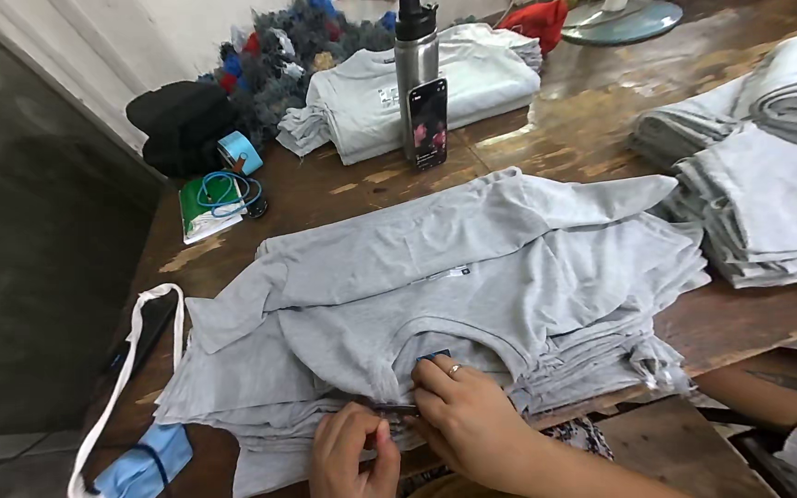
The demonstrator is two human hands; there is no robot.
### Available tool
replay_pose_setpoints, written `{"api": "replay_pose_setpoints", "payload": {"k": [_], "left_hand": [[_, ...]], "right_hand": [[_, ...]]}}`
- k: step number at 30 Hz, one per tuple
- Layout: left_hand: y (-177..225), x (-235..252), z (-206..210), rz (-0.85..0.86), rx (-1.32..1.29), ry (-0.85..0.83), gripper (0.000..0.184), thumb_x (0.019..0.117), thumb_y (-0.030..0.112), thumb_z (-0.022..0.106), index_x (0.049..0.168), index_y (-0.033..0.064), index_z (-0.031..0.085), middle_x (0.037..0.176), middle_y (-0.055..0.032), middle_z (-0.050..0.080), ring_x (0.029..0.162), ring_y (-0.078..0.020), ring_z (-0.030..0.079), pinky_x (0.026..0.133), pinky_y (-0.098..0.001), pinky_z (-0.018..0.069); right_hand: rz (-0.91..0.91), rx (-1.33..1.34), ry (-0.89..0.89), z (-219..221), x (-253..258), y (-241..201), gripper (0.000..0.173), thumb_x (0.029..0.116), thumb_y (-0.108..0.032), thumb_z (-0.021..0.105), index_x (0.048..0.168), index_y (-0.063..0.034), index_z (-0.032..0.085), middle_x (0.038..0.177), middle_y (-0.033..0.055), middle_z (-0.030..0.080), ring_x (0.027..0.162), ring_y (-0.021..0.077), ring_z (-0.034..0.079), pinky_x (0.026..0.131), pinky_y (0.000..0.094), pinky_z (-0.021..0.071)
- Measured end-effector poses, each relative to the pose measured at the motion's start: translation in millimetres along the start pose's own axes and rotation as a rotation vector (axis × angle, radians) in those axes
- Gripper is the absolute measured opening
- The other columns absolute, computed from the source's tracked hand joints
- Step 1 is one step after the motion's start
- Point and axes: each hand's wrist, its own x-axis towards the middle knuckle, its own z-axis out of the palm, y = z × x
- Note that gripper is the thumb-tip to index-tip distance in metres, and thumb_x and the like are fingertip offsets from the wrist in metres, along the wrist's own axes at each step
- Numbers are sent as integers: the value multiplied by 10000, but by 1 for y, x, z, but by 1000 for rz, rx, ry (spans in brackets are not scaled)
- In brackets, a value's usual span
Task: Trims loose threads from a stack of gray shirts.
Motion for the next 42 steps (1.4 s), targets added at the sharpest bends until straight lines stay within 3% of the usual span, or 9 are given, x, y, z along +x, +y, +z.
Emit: {"api": "replay_pose_setpoints", "payload": {"k": [5, 8, 11, 13, 16, 19, 24, 36, 42], "left_hand": [[-7, 0, -32, 32, -294, -172, 311, 949, 504, 672, 991, 196, 693, 959, 60, 669, 962, -30, 634, 870, -223, 522], [-5, 5, -30, -14, -272, -26, 344, 911, 469, 742, 1150, 228, 684, 1162, 99, 623, 1112, 0, 598, 929, -183, 529], [9, 11, -7, -76, -126, 71, 408, 922, 378, 748, 1191, 88, 649, 1178, -32, 646, 1067, -26, 635, 893, -194, 558], [18, 14, 10, -128, -61, 88, 496, 895, 258, 732, 1213, -104, 614, 1090, -164, 690, 944, -41, 674, 833, -185, 569], [19, 20, 23, -212, -177, 125, 454, 854, 107, 687, 1220, -136, 573, 986, -80, 711, 853, 29, 671, 772, -148, 573], [8, 25, 25, -307, -634, 234, 267, 993, 57, 606, 1251, 18, 548, 935, 81, 724, 835, 8, 689, 758, -186, 590], [10, 25, 17, -587, -1230, 326, 282, 1019, 175, 613, 1272, 201, 492, 1046, -33, 760, 926, -176, 763, 822, -347, 641], [3, 4, 28, -284, -1029, 250, 271, 974, 224, 679, 1224, 325, 700, 1112, 115, 742, 984, -9, 701, 860, -197, 579], [1, -5, 34, -190, -844, 205, 290, 950, 191, 721, 1214, 308, 730, 1163, 142, 694, 1002, 9, 672, 853, -173, 576]], "right_hand": [[30, 293, 19, -8, 0, 8, 332, 1035, -369, 520, 921, -76, 626, 927, 95, 647, 847, 228, 649, 671, 345, 535], [77, 370, 77, -6, 8, 9, 169, 940, -196, 574, 1002, -52, 637, 857, 79, 645, 760, 193, 636, 658, 321, 536], [96, 450, 133, 2, 20, 2, 248, 906, -135, 641, 1119, -7, 651, 918, 95, 683, 782, 181, 650, 709, 308, 555], [59, 560, 182, 7, 26, -2, 366, 898, -89, 666, 1243, 24, 620, 1171, 140, 712, 983, 185, 692, 873, 299, 570], [-19, 672, 249, 14, 30, -4, 274, 918, -33, 663, 1180, 25, 604, 1331, 179, 664, 1113, 193, 687, 968, 288, 551], [-7, 755, 299, 17, 26, -1, 272, 960, -122, 694, 1128, 0, 518, 1354, 204, 632, 1165, 164, 672, 939, 246, 558], [157, 812, 294, 21, 12, 11, 416, 905, -220, 777, 1171, 34, 582, 1129, 141, 699, 1002, 102, 677, 860, 213, 567], [-70, 626, 320, 7, 27, 4, 92, 989, -140, 644, 1034, -75, 598, 1119, 65, 736, 1068, 176, 664, 948, 310, 526], [-106, 440, 355, 1, 22, 6, 62, 976, -145, 639, 929, -111, 618, 896, 31, 690, 874, 178, 616, 793, 313, 486]]}}
